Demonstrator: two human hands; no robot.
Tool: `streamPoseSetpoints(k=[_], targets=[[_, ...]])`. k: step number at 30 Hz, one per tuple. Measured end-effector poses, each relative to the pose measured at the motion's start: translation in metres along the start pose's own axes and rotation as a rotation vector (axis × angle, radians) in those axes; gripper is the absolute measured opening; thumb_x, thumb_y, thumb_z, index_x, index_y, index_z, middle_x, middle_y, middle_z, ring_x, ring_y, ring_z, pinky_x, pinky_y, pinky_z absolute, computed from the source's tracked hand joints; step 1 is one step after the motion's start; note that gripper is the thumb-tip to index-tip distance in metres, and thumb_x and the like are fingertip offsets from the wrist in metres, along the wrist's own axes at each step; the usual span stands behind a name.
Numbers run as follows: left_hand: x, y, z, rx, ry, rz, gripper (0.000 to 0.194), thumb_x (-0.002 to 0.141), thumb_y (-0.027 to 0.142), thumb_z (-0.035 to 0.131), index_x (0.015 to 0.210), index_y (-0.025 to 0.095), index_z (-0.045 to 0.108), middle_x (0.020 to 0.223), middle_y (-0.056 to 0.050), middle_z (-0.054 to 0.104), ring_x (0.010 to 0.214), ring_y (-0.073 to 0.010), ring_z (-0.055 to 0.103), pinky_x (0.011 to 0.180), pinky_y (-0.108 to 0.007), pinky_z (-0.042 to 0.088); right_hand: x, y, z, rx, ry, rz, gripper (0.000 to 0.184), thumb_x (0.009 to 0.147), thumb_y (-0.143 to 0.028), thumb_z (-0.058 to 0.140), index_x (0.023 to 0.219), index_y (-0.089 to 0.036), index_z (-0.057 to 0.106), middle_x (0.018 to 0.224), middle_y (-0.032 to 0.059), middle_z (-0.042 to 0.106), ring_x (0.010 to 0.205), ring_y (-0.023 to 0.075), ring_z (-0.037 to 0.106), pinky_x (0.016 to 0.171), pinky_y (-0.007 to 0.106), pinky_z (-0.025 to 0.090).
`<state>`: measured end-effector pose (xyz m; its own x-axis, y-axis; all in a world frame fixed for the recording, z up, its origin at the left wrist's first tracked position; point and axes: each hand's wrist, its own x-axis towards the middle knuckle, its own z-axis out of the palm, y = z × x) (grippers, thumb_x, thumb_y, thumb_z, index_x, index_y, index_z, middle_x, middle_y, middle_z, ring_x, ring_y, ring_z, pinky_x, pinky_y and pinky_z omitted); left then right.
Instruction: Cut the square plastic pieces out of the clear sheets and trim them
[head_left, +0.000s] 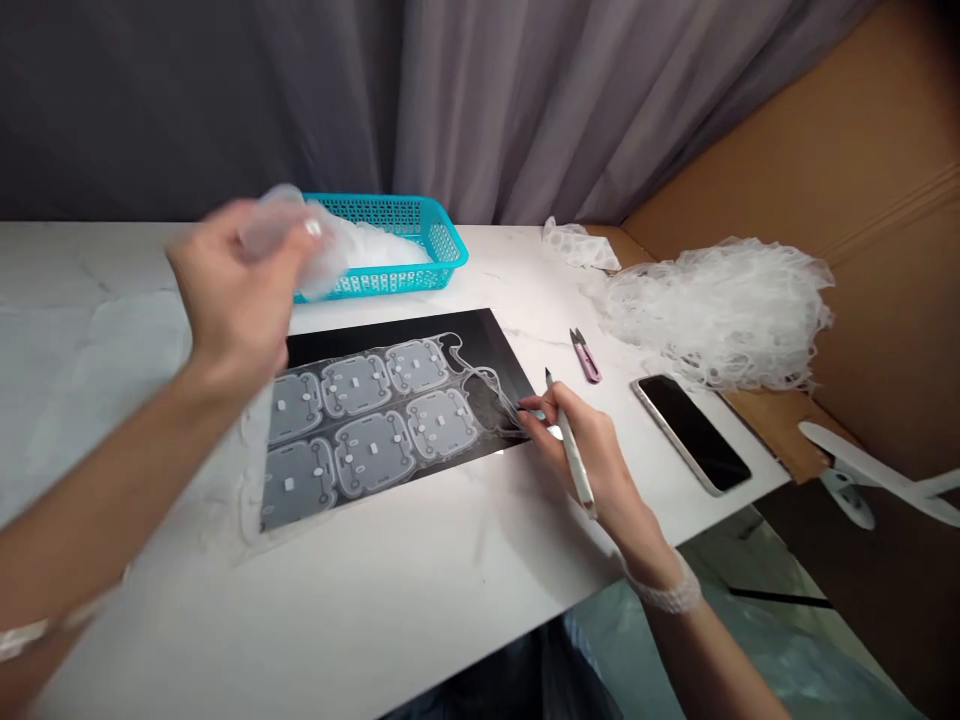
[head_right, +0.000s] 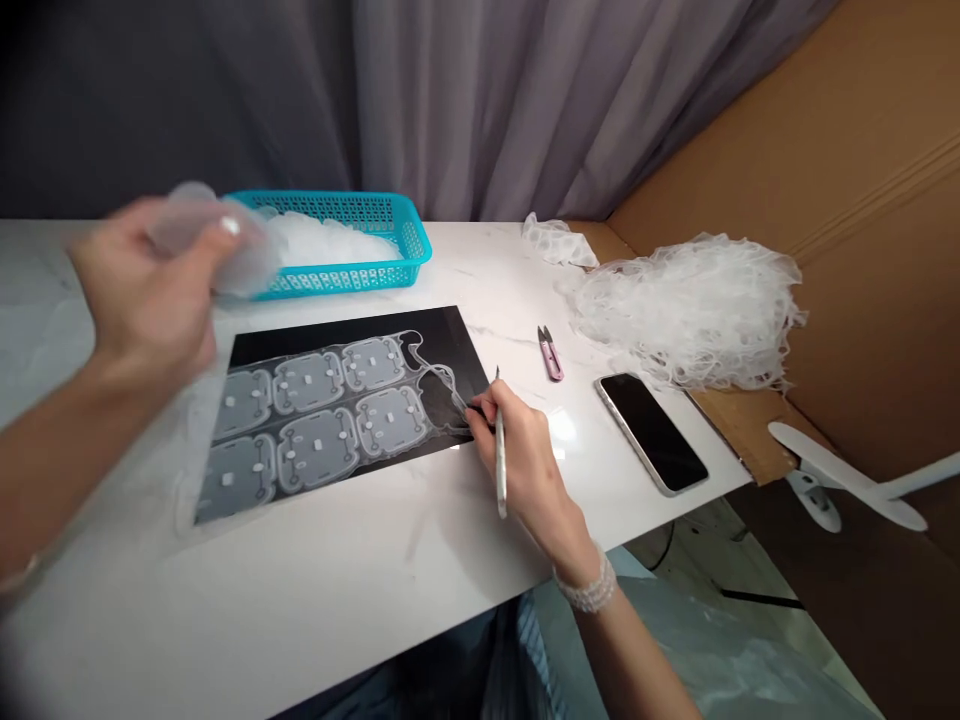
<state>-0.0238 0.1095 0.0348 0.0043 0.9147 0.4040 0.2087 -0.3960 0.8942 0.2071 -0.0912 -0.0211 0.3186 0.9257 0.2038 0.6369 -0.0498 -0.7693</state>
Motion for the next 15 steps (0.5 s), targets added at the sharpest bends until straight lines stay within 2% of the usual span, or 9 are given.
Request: streamPoseSetpoints(k=[1,2,3,4,6,8,10,13,15], targets=[[0.024,-0.004,0.0,0.201,-0.001,0.132,0.035,0.091,0.045,0.058,0.119,0.027,0.067,0.131,0.008,0.067,0.128,-0.0288,0.055,0.104,-0.047,0.044,0.003,0.001,0.0,-0.009,-0.014,-0.014,0.028,0.09,-0.031,0.059,0.073,-0.025,0.037,0.073,0.0015,0.063,0.074,0.02,0.065,0.062,0.027,0.042],[0.044,-0.008,0.001,0.356,-0.055,0.225,0.037,0.093,0.044,0.053,0.123,0.028,0.066,0.13,0.008,0.067,0.127,-0.029,0.056,0.107,-0.047,0.042,0.006,0.001,0.001,-0.02,-0.025,-0.025,0.027,0.089,-0.029,0.059,0.073,-0.025,0.037,0.073,0.0012,0.062,0.071,0.0192,0.063,0.062,0.028,0.041],[0.059,-0.011,0.003,0.492,-0.167,0.263,0.043,0.094,0.045,0.05,0.13,0.024,0.064,0.135,0.005,0.065,0.13,-0.0309,0.054,0.111,-0.047,0.039,0.009,0.001,0.002,-0.036,-0.034,-0.032,0.027,0.089,-0.028,0.059,0.074,-0.025,0.037,0.073,0.0008,0.062,0.068,0.0184,0.06,0.061,0.028,0.039],[0.068,-0.013,0.005,0.605,-0.258,0.262,0.05,0.094,0.045,0.05,0.136,0.018,0.059,0.142,-0.001,0.059,0.135,-0.0349,0.048,0.115,-0.05,0.034,0.012,0.001,0.003,-0.059,-0.044,-0.038,0.026,0.088,-0.026,0.059,0.074,-0.025,0.036,0.073,0.0005,0.061,0.065,0.0175,0.057,0.06,0.028,0.038],[0.066,-0.016,0.01,0.693,-0.367,0.258,0.061,0.093,0.043,0.053,0.143,0.008,0.051,0.154,-0.01,0.045,0.145,-0.0402,0.03,0.12,-0.053,0.026,0.015,0.001,0.006,-0.127,-0.069,-0.054,0.026,0.086,-0.021,0.058,0.075,-0.026,0.034,0.073,-0.0003,0.058,0.061,0.0161,0.051,0.058,0.028,0.035],[0.041,-0.018,0.014,0.705,-0.412,0.292,0.06,0.095,0.037,0.052,0.146,0.007,0.046,0.16,-0.012,0.034,0.15,-0.0368,0.019,0.122,-0.049,0.022,0.017,0.0,0.007,-0.195,-0.095,-0.093,0.025,0.085,-0.017,0.055,0.076,-0.025,0.033,0.071,-0.0011,0.053,0.059,0.0155,0.044,0.057,0.028,0.032],[0.003,-0.021,0.013,0.708,-0.505,0.38,0.056,0.096,0.033,0.049,0.145,0.008,0.047,0.16,-0.014,0.034,0.15,-0.0308,0.026,0.123,-0.044,0.021,0.02,0.003,0.005,-0.23,-0.108,-0.158,0.021,0.086,-0.013,0.049,0.076,-0.025,0.033,0.068,-0.0017,0.048,0.058,0.0153,0.039,0.056,0.028,0.029],[-0.053,-0.03,0.002,0.691,-0.962,0.605,0.053,0.1,0.033,0.042,0.151,0.019,0.04,0.162,-0.01,0.031,0.15,-0.0244,0.028,0.124,-0.045,0.019,0.031,0.014,-0.005,-0.256,-0.067,-0.254,0.019,0.088,-0.01,0.041,0.078,-0.025,0.034,0.066,-0.002,0.044,0.057,0.0152,0.036,0.057,0.03,0.027],[-0.078,-0.037,-0.006,0.709,-1.158,0.697,0.053,0.102,0.032,0.038,0.155,0.026,0.032,0.163,-0.005,0.029,0.151,-0.0212,0.025,0.125,-0.046,0.011,0.042,0.023,-0.014,-0.294,-0.032,-0.287,0.02,0.088,-0.008,0.04,0.078,-0.025,0.034,0.066,-0.0019,0.044,0.057,0.0151,0.035,0.059,0.03,0.028]])
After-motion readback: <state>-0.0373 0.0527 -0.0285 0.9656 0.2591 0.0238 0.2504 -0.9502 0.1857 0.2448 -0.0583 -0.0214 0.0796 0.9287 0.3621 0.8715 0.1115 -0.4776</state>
